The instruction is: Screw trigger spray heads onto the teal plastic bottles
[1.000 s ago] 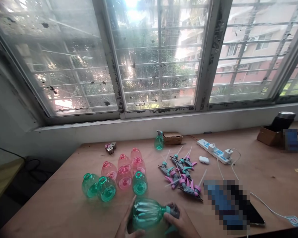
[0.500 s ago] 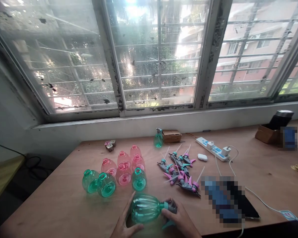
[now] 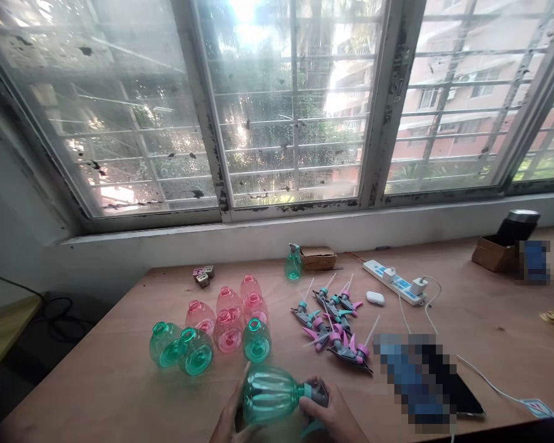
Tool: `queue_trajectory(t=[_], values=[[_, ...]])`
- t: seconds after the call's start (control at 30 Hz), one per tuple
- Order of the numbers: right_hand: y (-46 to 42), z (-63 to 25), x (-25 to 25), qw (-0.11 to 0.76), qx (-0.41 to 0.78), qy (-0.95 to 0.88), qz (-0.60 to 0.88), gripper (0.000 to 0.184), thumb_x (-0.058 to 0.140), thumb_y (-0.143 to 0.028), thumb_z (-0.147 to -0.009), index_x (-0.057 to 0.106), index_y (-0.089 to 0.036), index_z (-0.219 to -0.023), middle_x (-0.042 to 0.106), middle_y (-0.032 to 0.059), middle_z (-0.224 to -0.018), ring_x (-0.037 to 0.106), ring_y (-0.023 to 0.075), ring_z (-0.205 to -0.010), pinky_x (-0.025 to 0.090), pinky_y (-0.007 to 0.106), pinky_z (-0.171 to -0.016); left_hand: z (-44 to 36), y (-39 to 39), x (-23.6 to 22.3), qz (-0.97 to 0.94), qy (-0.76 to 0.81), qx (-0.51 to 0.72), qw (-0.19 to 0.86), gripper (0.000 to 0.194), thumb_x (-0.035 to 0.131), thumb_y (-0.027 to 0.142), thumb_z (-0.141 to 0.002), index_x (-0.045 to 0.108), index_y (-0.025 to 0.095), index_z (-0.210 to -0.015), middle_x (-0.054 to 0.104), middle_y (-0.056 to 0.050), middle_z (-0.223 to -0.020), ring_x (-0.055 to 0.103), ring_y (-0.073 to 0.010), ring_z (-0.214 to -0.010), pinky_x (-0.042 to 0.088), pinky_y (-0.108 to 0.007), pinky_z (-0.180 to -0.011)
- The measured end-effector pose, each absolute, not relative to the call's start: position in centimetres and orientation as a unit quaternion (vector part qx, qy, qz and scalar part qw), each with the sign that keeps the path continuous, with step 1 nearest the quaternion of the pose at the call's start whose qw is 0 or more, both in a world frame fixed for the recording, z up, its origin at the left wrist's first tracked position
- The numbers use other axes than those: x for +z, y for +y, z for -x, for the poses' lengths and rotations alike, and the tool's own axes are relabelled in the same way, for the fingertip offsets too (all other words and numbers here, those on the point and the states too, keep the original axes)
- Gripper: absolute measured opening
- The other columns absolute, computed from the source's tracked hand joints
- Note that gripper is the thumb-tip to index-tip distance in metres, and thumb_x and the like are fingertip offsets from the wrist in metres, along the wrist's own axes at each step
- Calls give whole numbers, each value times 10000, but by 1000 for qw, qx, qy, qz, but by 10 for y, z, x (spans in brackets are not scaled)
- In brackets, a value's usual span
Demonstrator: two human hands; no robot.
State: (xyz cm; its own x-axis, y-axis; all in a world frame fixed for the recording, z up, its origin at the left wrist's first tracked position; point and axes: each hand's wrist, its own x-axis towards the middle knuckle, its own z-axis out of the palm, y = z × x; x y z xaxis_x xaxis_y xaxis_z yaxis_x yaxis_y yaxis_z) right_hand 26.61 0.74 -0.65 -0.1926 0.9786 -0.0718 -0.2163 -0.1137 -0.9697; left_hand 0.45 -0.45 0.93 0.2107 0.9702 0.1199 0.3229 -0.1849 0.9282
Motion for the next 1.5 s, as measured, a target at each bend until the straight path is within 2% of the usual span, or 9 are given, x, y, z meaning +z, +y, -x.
queue_trajectory(t=[0.07,0.23,0.4,0.57,0.77,0.93,1.2,1.37,1.5], values=[[9,-267,-10,483,611,-469,417,462,815,-533,-698,604,-189,-922,679,-24,-592,649,186,-546,522,302,-558,-7,-3,13,-658,473,413,415,871,710,512,-803,310,287,-1544,475,-81,-1554,378,-304,-1462,260,-462,-1223],[11,-267,-8,481,616,-476,402,467,824,-527,-693,624,-186,-942,678,-23,-641,652,179,-580,517,288,-572,-5,-1,5,-637,456,423,456,1156,833,619,-588,322,216,-1543,481,-141,-1540,404,-378,-1435,292,-480,-1206],[10,-266,-6,484,614,-481,397,478,810,-555,-691,633,-183,-935,665,-21,-640,645,188,-581,532,311,-581,-4,1,-3,-610,458,420,493,1134,821,639,-591,347,223,-1533,502,-144,-1522,414,-388,-1427,311,-499,-1194],[9,-266,-7,478,603,-484,417,504,795,-600,-684,643,-189,-932,667,-16,-643,671,217,-610,561,345,-614,-4,-2,10,-671,491,409,377,1047,833,507,-658,316,297,-1544,439,-70,-1576,274,-372,-1498,133,-520,-1242],[8,-266,-6,480,619,-471,405,480,840,-539,-666,643,-187,-927,669,-23,-655,655,191,-601,530,299,-590,-2,-3,15,-650,503,376,428,1147,862,589,-558,375,208,-1524,473,-146,-1543,330,-409,-1466,203,-522,-1228],[7,-265,-2,482,613,-474,409,473,836,-547,-656,658,-190,-909,661,-18,-650,649,200,-597,542,316,-586,-6,-4,9,-667,509,412,356,1007,800,561,-671,348,298,-1532,448,-66,-1568,273,-370,-1499,125,-502,-1250],[9,-266,-2,468,606,-481,427,565,821,-619,-620,664,-190,-954,654,-11,-656,675,237,-639,587,381,-648,-10,-5,14,-638,499,415,415,1128,859,585,-558,374,254,-1521,522,-94,-1512,305,-408,-1477,200,-513,-1229],[9,-265,-4,469,606,-484,422,563,811,-631,-628,664,-192,-950,644,-17,-637,665,224,-608,589,373,-640,-12,-4,20,-654,513,410,375,1044,813,593,-615,385,279,-1514,551,-83,-1490,214,-392,-1511,152,-515,-1236],[9,-265,-2,472,604,-486,420,523,803,-623,-653,673,-192,-919,656,-1,-663,668,232,-632,584,377,-650,-2,-2,14,-668,531,396,340,1092,844,654,-507,483,264,-1462,545,-84,-1496,231,-428,-1498,85,-548,-1239]])
